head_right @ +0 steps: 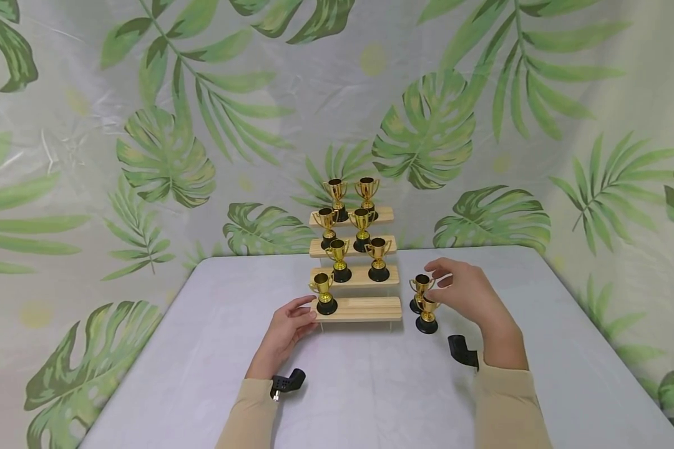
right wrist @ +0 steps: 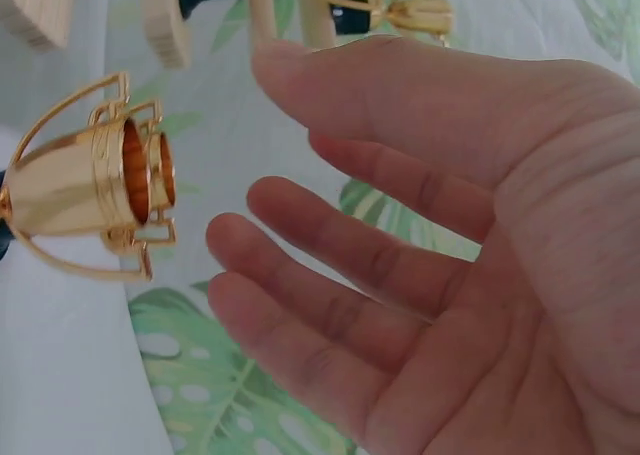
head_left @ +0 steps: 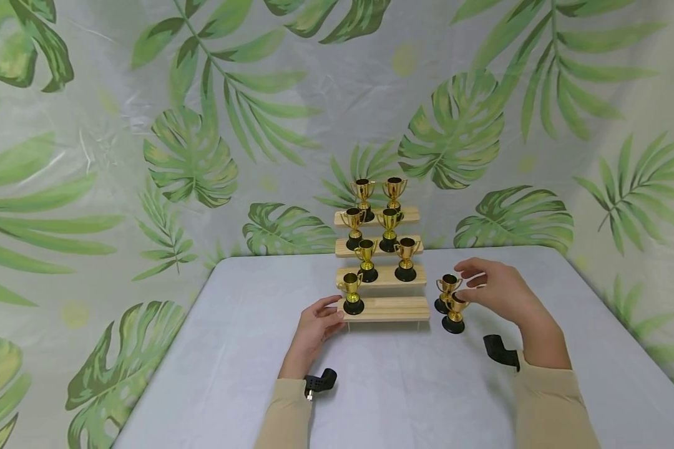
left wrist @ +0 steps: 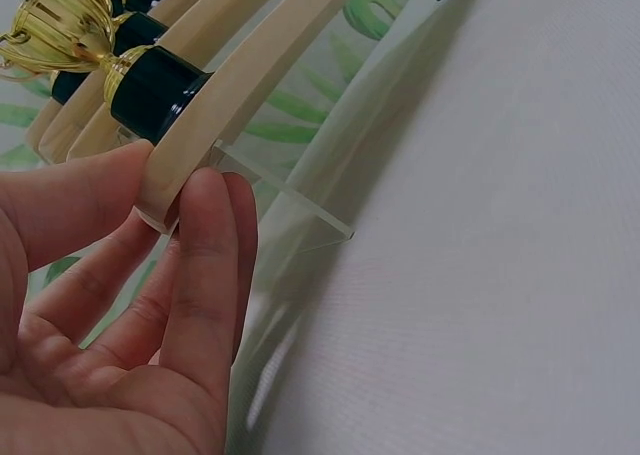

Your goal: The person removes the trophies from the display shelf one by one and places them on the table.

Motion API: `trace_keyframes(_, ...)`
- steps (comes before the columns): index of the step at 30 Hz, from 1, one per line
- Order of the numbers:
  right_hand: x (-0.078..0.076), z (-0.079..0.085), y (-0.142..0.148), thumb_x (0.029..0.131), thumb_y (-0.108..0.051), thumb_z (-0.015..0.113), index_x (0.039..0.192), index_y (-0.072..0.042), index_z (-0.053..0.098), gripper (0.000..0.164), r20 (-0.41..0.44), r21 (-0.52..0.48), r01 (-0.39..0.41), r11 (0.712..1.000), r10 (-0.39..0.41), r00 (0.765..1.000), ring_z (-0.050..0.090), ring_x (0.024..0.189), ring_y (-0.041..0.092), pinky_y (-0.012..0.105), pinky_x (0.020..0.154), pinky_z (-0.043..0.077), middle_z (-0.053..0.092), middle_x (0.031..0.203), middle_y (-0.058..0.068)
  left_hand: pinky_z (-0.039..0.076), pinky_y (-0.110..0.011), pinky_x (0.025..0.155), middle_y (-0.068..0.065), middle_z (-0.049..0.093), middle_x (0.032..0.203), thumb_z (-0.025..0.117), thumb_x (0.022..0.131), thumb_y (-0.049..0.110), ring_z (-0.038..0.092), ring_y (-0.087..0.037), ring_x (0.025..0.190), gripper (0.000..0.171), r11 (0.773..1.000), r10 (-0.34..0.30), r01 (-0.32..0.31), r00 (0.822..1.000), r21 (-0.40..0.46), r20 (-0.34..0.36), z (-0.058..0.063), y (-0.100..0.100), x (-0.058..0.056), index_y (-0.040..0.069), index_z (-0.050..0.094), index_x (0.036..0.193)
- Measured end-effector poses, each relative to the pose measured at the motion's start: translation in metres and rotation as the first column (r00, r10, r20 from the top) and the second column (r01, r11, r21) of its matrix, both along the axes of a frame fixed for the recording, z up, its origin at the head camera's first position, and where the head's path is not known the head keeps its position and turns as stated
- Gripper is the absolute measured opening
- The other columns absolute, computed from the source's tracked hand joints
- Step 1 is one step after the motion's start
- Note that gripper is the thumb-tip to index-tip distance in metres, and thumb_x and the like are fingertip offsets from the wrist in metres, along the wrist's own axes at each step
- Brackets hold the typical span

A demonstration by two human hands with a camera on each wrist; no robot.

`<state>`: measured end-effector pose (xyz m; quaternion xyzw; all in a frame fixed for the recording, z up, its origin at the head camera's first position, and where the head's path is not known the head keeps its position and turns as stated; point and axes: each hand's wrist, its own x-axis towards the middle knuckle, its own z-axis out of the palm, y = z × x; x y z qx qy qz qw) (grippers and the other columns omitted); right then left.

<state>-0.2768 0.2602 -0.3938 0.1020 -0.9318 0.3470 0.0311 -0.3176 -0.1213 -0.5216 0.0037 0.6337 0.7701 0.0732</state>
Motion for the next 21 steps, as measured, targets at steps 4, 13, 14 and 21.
trace_keyframes(4,0.0,0.002,-0.01,0.088,-0.023,0.079,0.134,-0.013,0.06,0.05,-0.006,-0.052,-0.006,0.999,0.005,1.0,0.063,0.112,0.034,0.048,0.084,0.056,0.062,0.128,0.016,0.059,-0.035,0.085,-0.01,0.063,0.101,0.074,0.09,0.003,0.067,-0.018,0.084,0.046,1.0,-0.006,0.006,1.0,0.001,-0.005,-0.001,-0.002,0.0,0.005,0.062,0.135)
trace_keyframes(13,-0.003,0.004,-0.043,0.087,-0.029,0.082,0.131,-0.014,0.063,0.05,-0.01,-0.096,-0.078,0.992,0.077,0.997,0.063,0.109,0.032,0.041,0.079,0.058,0.063,0.123,0.014,0.059,-0.035,0.085,-0.007,0.062,0.097,0.074,0.091,0.003,0.066,-0.016,0.083,0.046,1.0,-0.018,0.019,1.0,0.013,-0.017,-0.004,0.0,-0.003,0.003,0.061,0.135)
trace_keyframes(14,-0.004,0.004,-0.046,0.087,-0.027,0.082,0.131,-0.014,0.063,0.049,-0.015,-0.083,-0.089,0.993,0.088,0.996,0.063,0.108,0.031,0.042,0.08,0.057,0.063,0.123,0.013,0.059,-0.035,0.085,-0.007,0.062,0.097,0.073,0.09,0.002,0.066,-0.016,0.082,0.046,1.0,-0.015,0.016,1.0,0.015,-0.012,-0.004,0.0,-0.003,0.003,0.061,0.135)
trace_keyframes(21,-0.007,0.003,-0.072,0.087,-0.017,0.081,0.13,-0.012,0.065,0.046,-0.066,-0.067,-0.17,0.983,0.166,0.984,0.064,0.105,0.031,0.045,0.084,0.056,0.065,0.122,0.011,0.059,-0.035,0.085,-0.008,0.064,0.098,0.074,0.09,0.002,0.067,-0.017,0.083,0.047,1.0,-0.017,0.017,1.0,0.021,-0.012,-0.005,-0.003,-0.003,0.004,0.062,0.135)
